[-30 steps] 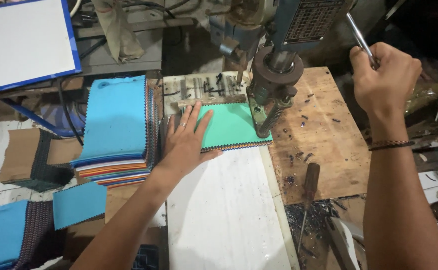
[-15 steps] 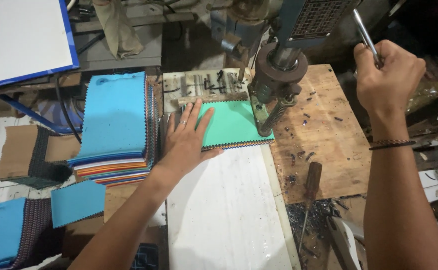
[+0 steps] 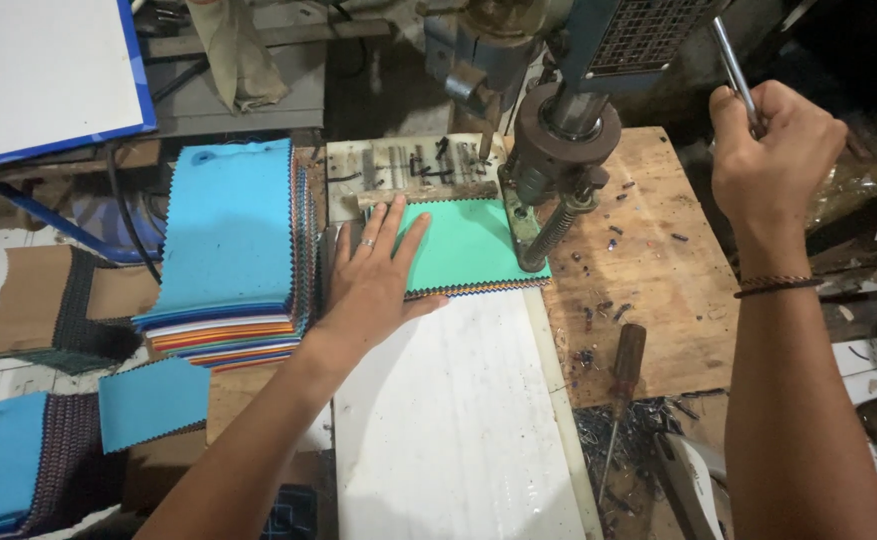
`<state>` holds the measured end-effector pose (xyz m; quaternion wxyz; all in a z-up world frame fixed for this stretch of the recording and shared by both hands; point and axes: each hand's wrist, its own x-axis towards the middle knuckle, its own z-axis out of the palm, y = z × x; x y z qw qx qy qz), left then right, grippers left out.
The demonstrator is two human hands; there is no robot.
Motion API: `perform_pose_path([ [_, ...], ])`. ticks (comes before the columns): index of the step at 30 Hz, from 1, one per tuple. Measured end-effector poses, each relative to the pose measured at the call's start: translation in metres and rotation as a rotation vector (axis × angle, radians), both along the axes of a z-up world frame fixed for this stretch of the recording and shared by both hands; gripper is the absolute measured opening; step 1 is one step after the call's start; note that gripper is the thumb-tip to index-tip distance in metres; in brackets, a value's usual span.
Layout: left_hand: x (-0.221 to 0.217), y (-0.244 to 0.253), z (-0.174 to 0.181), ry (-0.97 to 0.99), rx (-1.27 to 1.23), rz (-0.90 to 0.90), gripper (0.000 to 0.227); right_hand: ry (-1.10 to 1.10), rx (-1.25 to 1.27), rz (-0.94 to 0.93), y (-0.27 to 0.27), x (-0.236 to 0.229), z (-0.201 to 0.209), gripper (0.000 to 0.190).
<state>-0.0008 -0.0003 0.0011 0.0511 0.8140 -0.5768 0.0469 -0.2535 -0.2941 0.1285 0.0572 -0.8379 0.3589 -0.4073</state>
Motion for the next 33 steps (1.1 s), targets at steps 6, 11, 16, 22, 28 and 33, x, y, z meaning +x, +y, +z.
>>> perform_pose_path([
  [6, 0.001, 0.001, -0.001, 0.009, -0.036, -0.015, 0.11, -0.069, 0.109, 0.076, 0.015, 0.006, 0.01, 0.064],
  [11, 0.001, 0.0, -0.003, 0.013, -0.009, -0.002, 0.11, -0.092, 0.106, 0.079, 0.0, 0.003, -0.001, 0.059],
  [16, 0.001, 0.0, -0.005, 0.01, -0.024, -0.002, 0.109, -0.058, 0.058, 0.045, -0.017, 0.001, -0.013, 0.053],
  [22, 0.001, 0.001, -0.004, 0.01, -0.055, -0.013, 0.109, -0.077, 0.051, -0.095, -0.024, 0.009, -0.02, 0.058],
  [28, 0.001, 0.001, -0.005, -0.027, -0.054, -0.014, 0.109, -0.081, -0.067, -0.098, -0.037, 0.009, -0.031, 0.057],
  [33, 0.0, 0.001, -0.001, -0.003, -0.037, -0.01, 0.11, -0.099, 0.035, -0.133, -0.029, 0.014, -0.026, 0.062],
])
